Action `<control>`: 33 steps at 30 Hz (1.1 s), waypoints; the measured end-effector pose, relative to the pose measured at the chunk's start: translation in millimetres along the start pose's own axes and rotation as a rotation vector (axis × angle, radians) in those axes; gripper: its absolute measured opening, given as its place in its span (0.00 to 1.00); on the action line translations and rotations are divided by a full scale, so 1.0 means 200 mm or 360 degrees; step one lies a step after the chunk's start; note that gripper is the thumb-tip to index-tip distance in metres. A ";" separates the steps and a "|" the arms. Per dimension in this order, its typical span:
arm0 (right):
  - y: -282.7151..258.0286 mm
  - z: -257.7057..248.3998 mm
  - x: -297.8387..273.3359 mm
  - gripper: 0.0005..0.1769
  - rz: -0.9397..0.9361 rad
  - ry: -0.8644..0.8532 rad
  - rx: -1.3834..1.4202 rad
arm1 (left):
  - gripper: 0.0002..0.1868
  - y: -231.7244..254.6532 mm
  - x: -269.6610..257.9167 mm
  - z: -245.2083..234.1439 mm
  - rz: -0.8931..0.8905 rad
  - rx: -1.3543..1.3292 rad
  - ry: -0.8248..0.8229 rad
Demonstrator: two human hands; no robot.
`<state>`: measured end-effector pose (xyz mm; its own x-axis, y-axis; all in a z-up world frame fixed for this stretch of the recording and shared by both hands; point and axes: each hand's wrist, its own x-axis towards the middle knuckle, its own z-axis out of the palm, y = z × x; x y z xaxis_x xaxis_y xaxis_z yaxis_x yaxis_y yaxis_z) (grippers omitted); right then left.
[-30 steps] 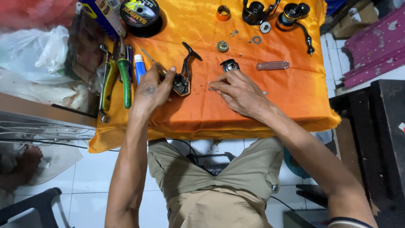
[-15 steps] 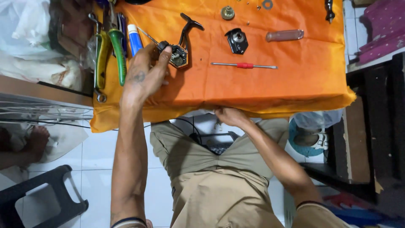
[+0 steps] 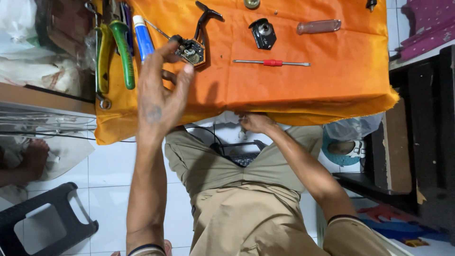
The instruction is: Disassembling a fishing reel, cleaning internal components, and installing the side plate using a screwdriver and cloth.
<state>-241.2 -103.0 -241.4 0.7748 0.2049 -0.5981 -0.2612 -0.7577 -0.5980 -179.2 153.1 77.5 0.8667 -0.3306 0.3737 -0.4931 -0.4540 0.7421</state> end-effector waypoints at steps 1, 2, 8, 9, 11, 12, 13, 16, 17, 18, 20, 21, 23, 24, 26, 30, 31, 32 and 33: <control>0.10 0.13 0.06 0.31 0.0000 -0.0004 -0.0001 | 0.26 -0.01 -0.04 0.02 -0.0004 0.0000 0.0001; 0.19 0.25 0.14 0.30 -0.0115 0.0354 -0.0260 | 0.22 -0.02 -0.07 0.05 0.0016 -0.0202 -0.0030; 0.33 0.48 0.41 0.24 -0.0471 0.1214 -0.0890 | 0.15 -0.17 -0.34 0.26 -0.0098 -0.0648 -0.0384; 0.47 0.58 0.53 0.17 -0.0719 0.1546 -0.0930 | 0.16 -0.23 -0.40 0.30 -0.0160 -0.0677 -0.0502; 0.36 0.51 0.38 0.14 -0.0693 0.1441 -0.0869 | 0.17 -0.30 -0.49 0.29 -0.0284 -0.0598 -0.0599; 0.32 0.48 0.28 0.14 -0.0666 0.1320 -0.0813 | 0.19 -0.33 -0.54 0.30 -0.0420 -0.0527 -0.0692; 0.20 0.37 0.17 0.14 -0.0660 0.1311 -0.0816 | 0.19 -0.40 -0.59 0.35 -0.0428 -0.0535 -0.0695; 0.09 0.24 0.12 0.21 -0.0716 0.1245 -0.1003 | 0.20 -0.56 -0.67 0.46 -0.0844 -0.0401 -0.0939; 0.23 0.32 0.25 0.21 -0.0801 0.1233 -0.0889 | 0.22 -0.56 -0.68 0.48 -0.0976 -0.0362 -0.1057; 0.38 0.39 0.39 0.21 -0.0889 0.1228 -0.0779 | 0.25 -0.58 -0.67 0.51 -0.1100 -0.0322 -0.1170; 0.38 0.36 0.38 0.18 -0.0905 0.1254 -0.0807 | 0.27 -0.70 -0.71 0.60 -0.1144 -0.0309 -0.1194; 0.39 0.36 0.37 0.15 -0.0919 0.1277 -0.0830 | 0.29 -0.76 -0.74 0.65 -0.1193 -0.0295 -0.1223; 0.29 0.33 0.27 0.15 -0.0865 0.1363 -0.0717 | 0.28 -0.87 -0.80 0.73 -0.1177 -0.0254 -0.1218; 0.24 0.32 0.21 0.15 -0.0801 0.1438 -0.0595 | 0.27 -0.92 -0.82 0.77 -0.1171 -0.0213 -0.1224; 0.18 0.26 0.02 0.15 -0.0703 0.1239 -0.0177 | 0.27 -0.91 -0.80 0.78 -0.1134 -0.0181 -0.1235; 0.32 0.39 -0.09 0.20 -0.0613 0.1265 0.0794 | 0.23 -0.87 -0.80 0.78 -0.0981 -0.0203 -0.1124; 0.29 0.37 -0.16 0.20 -0.0605 0.1262 0.0794 | 0.23 -0.81 -0.80 0.76 -0.0986 -0.0207 -0.1129; 0.26 0.35 -0.23 0.17 -0.0625 0.1244 0.1076 | 0.20 -0.75 -0.78 0.74 -0.0837 -0.0259 -0.1050; 0.22 0.33 -0.30 0.13 -0.0642 0.1219 0.1358 | 0.17 -0.69 -0.77 0.72 -0.0689 -0.0311 -0.0969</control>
<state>-336.9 -108.1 -267.7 0.9520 -0.3058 0.0095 0.0056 -0.0137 -0.9999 -255.2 146.4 -161.9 0.7568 -0.5795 -0.3023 -0.0485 -0.5111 0.8582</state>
